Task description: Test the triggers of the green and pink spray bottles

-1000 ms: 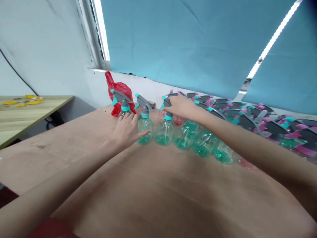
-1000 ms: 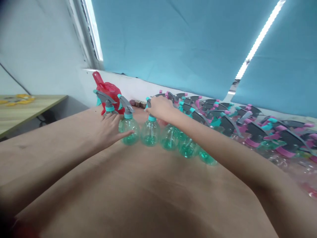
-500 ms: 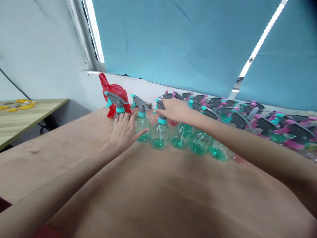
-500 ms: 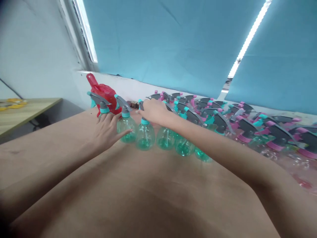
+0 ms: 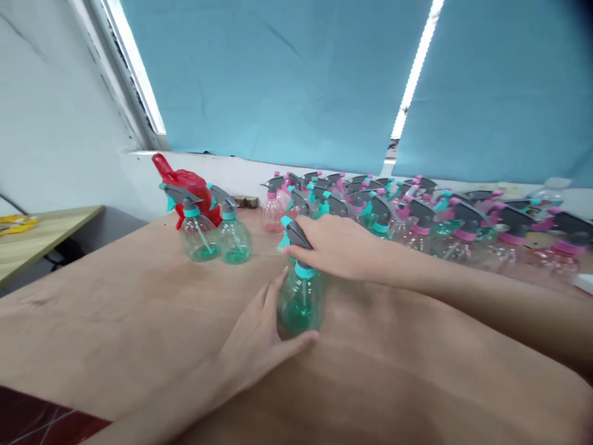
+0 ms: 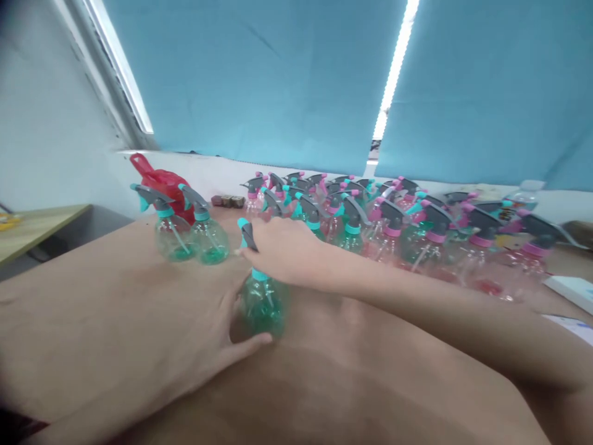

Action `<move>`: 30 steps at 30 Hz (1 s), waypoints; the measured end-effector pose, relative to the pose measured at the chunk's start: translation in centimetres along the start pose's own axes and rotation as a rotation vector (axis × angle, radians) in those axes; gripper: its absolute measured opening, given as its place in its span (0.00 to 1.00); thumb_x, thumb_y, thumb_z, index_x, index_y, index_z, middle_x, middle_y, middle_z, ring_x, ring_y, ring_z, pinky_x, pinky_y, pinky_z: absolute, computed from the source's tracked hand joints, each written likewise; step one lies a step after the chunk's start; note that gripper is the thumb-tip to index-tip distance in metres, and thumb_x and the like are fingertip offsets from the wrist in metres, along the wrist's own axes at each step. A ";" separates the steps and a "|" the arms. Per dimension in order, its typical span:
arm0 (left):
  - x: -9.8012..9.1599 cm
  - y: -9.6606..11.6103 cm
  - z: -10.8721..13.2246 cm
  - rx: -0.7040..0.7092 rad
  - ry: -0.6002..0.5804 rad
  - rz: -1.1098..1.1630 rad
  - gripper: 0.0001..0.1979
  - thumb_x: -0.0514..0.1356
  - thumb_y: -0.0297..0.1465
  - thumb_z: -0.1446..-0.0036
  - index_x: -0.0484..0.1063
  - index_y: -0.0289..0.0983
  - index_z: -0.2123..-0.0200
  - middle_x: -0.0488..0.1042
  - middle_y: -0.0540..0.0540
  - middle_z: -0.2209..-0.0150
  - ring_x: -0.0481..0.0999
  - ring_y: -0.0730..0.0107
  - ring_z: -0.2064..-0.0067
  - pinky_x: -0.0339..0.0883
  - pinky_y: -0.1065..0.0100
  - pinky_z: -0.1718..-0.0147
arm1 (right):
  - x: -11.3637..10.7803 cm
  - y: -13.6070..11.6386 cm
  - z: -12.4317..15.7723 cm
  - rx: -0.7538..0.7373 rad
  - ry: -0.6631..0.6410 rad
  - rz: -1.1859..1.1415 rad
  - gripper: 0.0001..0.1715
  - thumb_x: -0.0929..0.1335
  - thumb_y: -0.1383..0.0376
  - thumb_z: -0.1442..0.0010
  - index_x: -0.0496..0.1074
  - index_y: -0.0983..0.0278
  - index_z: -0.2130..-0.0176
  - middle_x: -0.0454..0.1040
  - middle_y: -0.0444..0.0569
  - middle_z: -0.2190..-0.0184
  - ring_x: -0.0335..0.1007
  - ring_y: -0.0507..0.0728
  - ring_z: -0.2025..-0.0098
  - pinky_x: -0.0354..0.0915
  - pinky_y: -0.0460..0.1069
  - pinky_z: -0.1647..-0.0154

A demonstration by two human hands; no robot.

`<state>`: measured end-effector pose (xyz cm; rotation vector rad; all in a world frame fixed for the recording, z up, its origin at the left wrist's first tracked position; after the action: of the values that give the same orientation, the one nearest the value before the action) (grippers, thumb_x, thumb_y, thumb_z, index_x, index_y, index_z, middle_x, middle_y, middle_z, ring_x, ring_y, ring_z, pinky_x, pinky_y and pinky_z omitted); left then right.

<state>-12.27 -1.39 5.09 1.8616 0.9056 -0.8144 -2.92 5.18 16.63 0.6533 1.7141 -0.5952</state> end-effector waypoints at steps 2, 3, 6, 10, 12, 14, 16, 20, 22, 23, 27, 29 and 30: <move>1.4 1.9 -0.4 0.026 -0.013 0.053 0.42 0.63 0.48 0.46 0.45 0.45 0.35 0.63 0.39 0.40 0.64 0.45 0.40 0.64 0.50 0.47 | -0.3 1.3 2.3 0.020 -0.015 -0.035 0.22 0.58 0.48 0.38 0.68 0.63 0.62 0.70 0.50 0.75 0.64 0.57 0.76 0.52 0.49 0.79; 2.2 2.6 -0.7 0.027 -0.039 0.094 0.42 0.63 0.47 0.46 0.45 0.45 0.36 0.63 0.39 0.40 0.64 0.45 0.40 0.63 0.48 0.46 | -0.5 2.1 3.4 0.032 -0.017 -0.069 0.23 0.59 0.47 0.39 0.67 0.61 0.64 0.69 0.48 0.76 0.62 0.55 0.78 0.52 0.48 0.79; 4.3 5.0 -1.8 0.043 -0.109 0.214 0.41 0.64 0.44 0.45 0.45 0.47 0.35 0.62 0.40 0.38 0.63 0.45 0.39 0.60 0.44 0.45 | -1.2 5.0 6.7 0.059 -0.028 -0.198 0.25 0.62 0.43 0.42 0.65 0.61 0.68 0.65 0.44 0.79 0.57 0.52 0.80 0.49 0.48 0.81; 6.8 8.7 -3.3 0.140 -0.203 0.363 0.41 0.66 0.41 0.46 0.47 0.46 0.36 0.60 0.41 0.37 0.61 0.47 0.37 0.58 0.44 0.43 | -0.6 8.8 11.1 0.002 -0.259 -0.480 0.27 0.68 0.44 0.47 0.67 0.61 0.58 0.71 0.45 0.71 0.66 0.54 0.73 0.57 0.47 0.79; 8.2 10.2 -4.2 0.170 -0.241 0.439 0.40 0.66 0.39 0.45 0.47 0.46 0.36 0.60 0.41 0.37 0.61 0.49 0.37 0.58 0.45 0.42 | -0.1 10.8 12.9 0.003 -0.303 -0.653 0.37 0.72 0.47 0.50 0.63 0.59 0.47 0.74 0.47 0.59 0.71 0.57 0.61 0.65 0.48 0.68; 9.5 11.5 -5.0 0.195 -0.267 0.488 0.40 0.66 0.39 0.45 0.47 0.47 0.35 0.60 0.41 0.37 0.60 0.49 0.37 0.59 0.45 0.43 | 0.3 12.6 14.2 0.024 -0.249 -0.744 0.42 0.75 0.51 0.52 0.61 0.60 0.43 0.72 0.49 0.52 0.70 0.59 0.53 0.67 0.50 0.58; 10.8 12.7 -5.8 0.227 -0.276 0.492 0.42 0.66 0.40 0.46 0.45 0.48 0.35 0.59 0.41 0.36 0.57 0.47 0.36 0.58 0.44 0.43 | 0.6 13.9 15.0 0.043 -0.130 -0.801 0.38 0.75 0.56 0.52 0.62 0.60 0.46 0.73 0.48 0.54 0.70 0.58 0.53 0.66 0.50 0.58; 12.8 15.0 -7.1 0.317 -0.281 0.454 0.47 0.66 0.44 0.47 0.40 0.48 0.33 0.53 0.40 0.34 0.51 0.44 0.34 0.53 0.40 0.41 | 0.7 15.5 15.9 0.128 0.161 -0.872 0.26 0.74 0.58 0.50 0.65 0.60 0.54 0.71 0.44 0.64 0.68 0.54 0.63 0.63 0.48 0.68; 13.4 15.9 -7.5 0.364 -0.280 0.456 0.46 0.65 0.45 0.46 0.39 0.46 0.33 0.51 0.38 0.33 0.51 0.44 0.34 0.53 0.41 0.41 | 0.9 15.9 16.0 0.156 0.266 -0.947 0.21 0.72 0.58 0.46 0.65 0.60 0.55 0.70 0.44 0.65 0.68 0.53 0.64 0.62 0.48 0.67; 13.6 16.2 -7.7 0.381 -0.281 0.456 0.46 0.65 0.45 0.45 0.39 0.46 0.33 0.50 0.38 0.33 0.51 0.44 0.34 0.53 0.42 0.41 | 1.1 16.1 16.0 0.165 0.299 -0.992 0.20 0.71 0.58 0.45 0.65 0.60 0.55 0.70 0.44 0.66 0.67 0.53 0.66 0.62 0.48 0.67; 14.2 16.2 -7.9 0.398 -0.307 0.423 0.48 0.65 0.45 0.46 0.37 0.46 0.33 0.51 0.37 0.34 0.52 0.42 0.35 0.53 0.40 0.41 | 2.0 16.8 15.7 0.155 0.412 -1.111 0.13 0.70 0.60 0.43 0.64 0.60 0.59 0.64 0.39 0.73 0.60 0.50 0.72 0.59 0.47 0.69; 14.5 15.4 -7.8 0.383 -0.320 0.395 0.50 0.65 0.46 0.47 0.35 0.46 0.32 0.53 0.36 0.35 0.54 0.41 0.36 0.55 0.39 0.43 | 2.6 17.1 15.5 0.138 0.434 -1.147 0.10 0.69 0.61 0.42 0.65 0.60 0.60 0.62 0.38 0.74 0.59 0.49 0.73 0.59 0.47 0.70; 14.6 14.9 -7.7 0.371 -0.325 0.375 0.50 0.66 0.46 0.47 0.35 0.46 0.33 0.55 0.36 0.36 0.56 0.41 0.36 0.56 0.40 0.44 | 2.9 17.3 15.3 0.129 0.435 -1.167 0.10 0.69 0.62 0.41 0.65 0.59 0.60 0.62 0.38 0.74 0.59 0.49 0.73 0.60 0.47 0.70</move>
<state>9.12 4.24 2.58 2.0470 0.1981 -1.0545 19.12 7.37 9.48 -0.2496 2.4151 -1.4423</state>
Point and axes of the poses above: each hand's wrist, its own z-axis away from the middle knuckle, its own x-axis out of the palm, y = z × x, the point moved 8 cm from there along -z, towards the middle knuckle
